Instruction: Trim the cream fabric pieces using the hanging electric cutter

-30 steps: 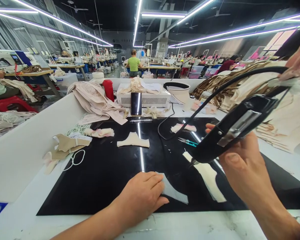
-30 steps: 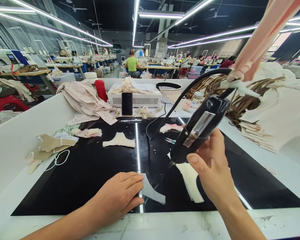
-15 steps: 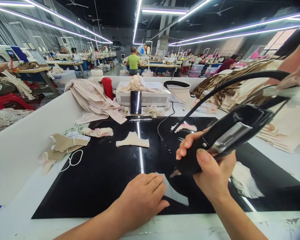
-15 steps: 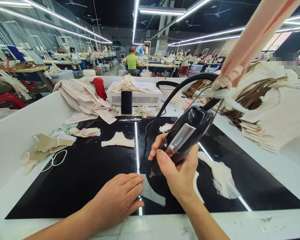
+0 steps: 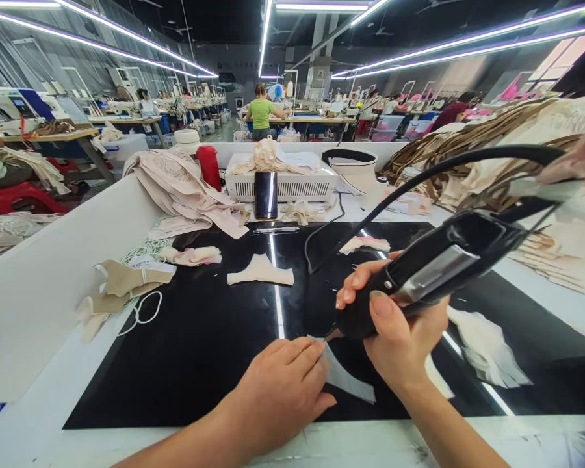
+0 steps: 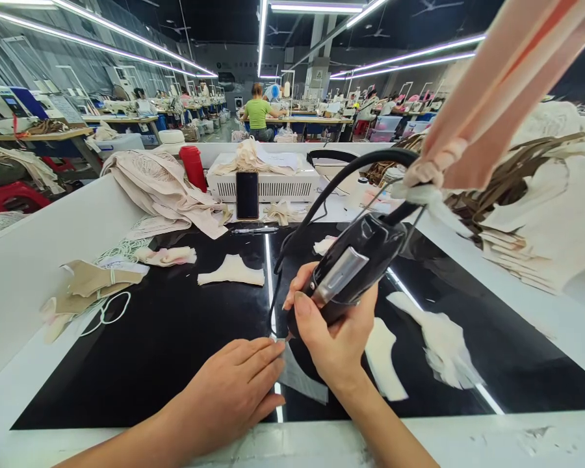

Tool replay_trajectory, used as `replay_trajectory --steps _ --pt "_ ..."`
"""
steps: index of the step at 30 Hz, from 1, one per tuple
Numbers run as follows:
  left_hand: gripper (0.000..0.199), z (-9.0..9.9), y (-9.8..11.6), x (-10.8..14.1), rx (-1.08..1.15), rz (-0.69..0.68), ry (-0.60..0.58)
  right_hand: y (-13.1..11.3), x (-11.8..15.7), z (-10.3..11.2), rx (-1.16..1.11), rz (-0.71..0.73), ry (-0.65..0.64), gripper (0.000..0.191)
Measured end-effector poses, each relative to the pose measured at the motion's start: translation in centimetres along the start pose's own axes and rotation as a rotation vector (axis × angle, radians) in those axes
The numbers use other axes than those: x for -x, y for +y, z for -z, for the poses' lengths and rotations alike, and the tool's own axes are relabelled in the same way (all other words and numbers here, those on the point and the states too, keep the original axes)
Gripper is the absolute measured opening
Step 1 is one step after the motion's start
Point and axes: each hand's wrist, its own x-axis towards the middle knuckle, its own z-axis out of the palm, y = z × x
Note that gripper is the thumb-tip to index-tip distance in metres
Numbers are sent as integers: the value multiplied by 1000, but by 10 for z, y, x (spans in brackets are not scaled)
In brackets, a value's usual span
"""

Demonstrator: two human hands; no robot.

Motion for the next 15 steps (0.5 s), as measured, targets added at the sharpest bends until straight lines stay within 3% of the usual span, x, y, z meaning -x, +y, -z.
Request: replay_trajectory --steps 15 --pt "36 2 1 -1 -25 -6 -35 -1 -2 -4 4 -30 45 35"
